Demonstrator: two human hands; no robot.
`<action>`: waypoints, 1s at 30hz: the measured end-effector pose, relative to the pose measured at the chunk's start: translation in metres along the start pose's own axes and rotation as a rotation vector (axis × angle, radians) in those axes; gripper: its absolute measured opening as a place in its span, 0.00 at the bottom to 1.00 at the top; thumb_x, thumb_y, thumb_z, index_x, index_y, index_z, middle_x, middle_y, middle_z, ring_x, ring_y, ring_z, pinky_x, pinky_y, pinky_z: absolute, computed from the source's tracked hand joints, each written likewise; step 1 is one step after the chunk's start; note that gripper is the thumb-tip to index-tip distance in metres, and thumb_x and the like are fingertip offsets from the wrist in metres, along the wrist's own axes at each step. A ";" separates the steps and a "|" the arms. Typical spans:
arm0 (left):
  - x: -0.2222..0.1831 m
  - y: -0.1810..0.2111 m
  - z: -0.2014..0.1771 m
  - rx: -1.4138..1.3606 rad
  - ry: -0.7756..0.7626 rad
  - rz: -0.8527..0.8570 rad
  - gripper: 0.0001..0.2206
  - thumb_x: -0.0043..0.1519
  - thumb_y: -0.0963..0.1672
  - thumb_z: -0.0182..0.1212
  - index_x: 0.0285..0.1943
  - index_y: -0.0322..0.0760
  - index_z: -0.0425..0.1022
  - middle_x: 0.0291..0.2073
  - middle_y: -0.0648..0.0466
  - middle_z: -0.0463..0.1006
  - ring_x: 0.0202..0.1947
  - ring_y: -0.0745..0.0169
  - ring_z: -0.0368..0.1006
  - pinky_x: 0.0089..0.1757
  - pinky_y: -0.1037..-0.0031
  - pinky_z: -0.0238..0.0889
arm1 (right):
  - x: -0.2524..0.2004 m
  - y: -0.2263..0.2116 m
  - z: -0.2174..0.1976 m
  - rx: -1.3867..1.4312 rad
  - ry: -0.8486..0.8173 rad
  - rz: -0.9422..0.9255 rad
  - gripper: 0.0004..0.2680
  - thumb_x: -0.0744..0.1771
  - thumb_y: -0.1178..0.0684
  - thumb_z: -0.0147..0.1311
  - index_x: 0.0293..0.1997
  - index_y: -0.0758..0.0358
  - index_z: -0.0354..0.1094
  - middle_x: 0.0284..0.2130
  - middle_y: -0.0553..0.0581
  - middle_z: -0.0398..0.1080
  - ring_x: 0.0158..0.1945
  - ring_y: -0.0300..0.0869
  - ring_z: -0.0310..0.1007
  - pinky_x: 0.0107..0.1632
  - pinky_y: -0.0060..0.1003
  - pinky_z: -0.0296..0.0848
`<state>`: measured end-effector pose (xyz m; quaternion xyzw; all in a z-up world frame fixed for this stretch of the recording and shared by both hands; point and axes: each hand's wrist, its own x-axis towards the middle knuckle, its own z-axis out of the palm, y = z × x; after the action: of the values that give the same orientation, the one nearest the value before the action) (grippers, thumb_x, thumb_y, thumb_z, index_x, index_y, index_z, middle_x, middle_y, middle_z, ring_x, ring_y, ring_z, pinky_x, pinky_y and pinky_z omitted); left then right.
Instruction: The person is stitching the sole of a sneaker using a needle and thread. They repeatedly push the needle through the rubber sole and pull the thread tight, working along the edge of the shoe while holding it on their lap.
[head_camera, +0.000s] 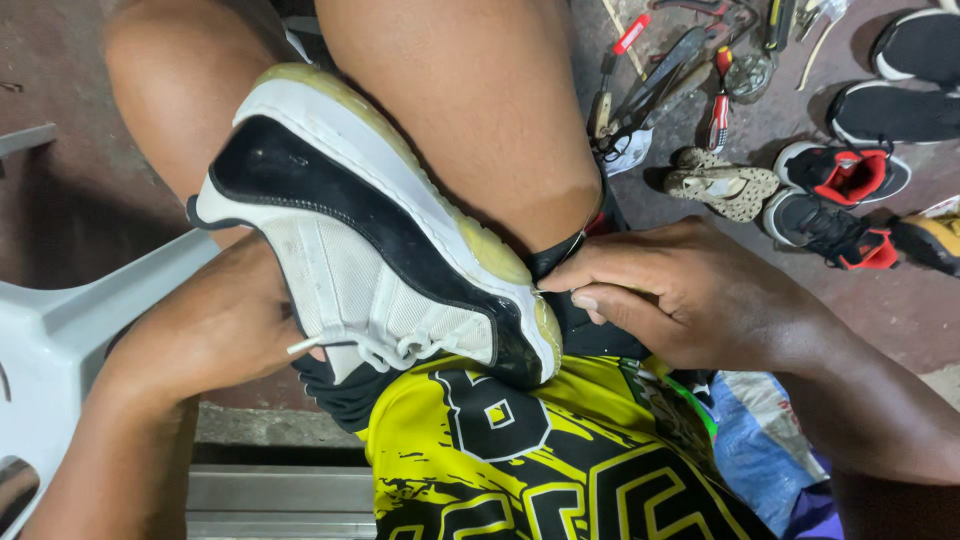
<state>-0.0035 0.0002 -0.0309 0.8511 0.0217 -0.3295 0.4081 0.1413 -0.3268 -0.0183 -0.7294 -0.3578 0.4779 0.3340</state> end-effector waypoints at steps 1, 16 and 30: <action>0.002 -0.006 0.003 0.057 -0.007 -0.005 0.26 0.43 0.45 0.71 0.52 0.33 0.77 0.48 0.40 0.79 0.51 0.38 0.73 0.51 0.58 0.65 | -0.002 0.002 0.002 0.001 0.016 -0.020 0.10 0.65 0.56 0.54 0.50 0.54 0.75 0.34 0.53 0.81 0.35 0.42 0.84 0.38 0.37 0.79; -0.014 -0.043 0.056 -0.233 -0.090 0.277 0.27 0.58 0.49 0.67 0.65 0.36 0.71 0.65 0.41 0.71 0.68 0.39 0.62 0.65 0.52 0.51 | -0.011 0.009 0.009 -0.358 -0.050 -0.073 0.15 0.62 0.56 0.55 0.54 0.51 0.69 0.36 0.49 0.75 0.33 0.44 0.78 0.33 0.50 0.73; -0.006 -0.012 0.048 -0.217 0.027 0.120 0.26 0.53 0.45 0.69 0.62 0.33 0.73 0.61 0.41 0.74 0.63 0.39 0.68 0.60 0.56 0.57 | -0.009 0.019 0.011 -0.290 0.027 -0.180 0.10 0.67 0.52 0.53 0.53 0.53 0.69 0.37 0.47 0.77 0.36 0.43 0.80 0.37 0.50 0.72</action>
<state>-0.0385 -0.0242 -0.0572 0.8059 0.0116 -0.2888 0.5167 0.1322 -0.3427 -0.0333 -0.7412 -0.4823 0.3797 0.2717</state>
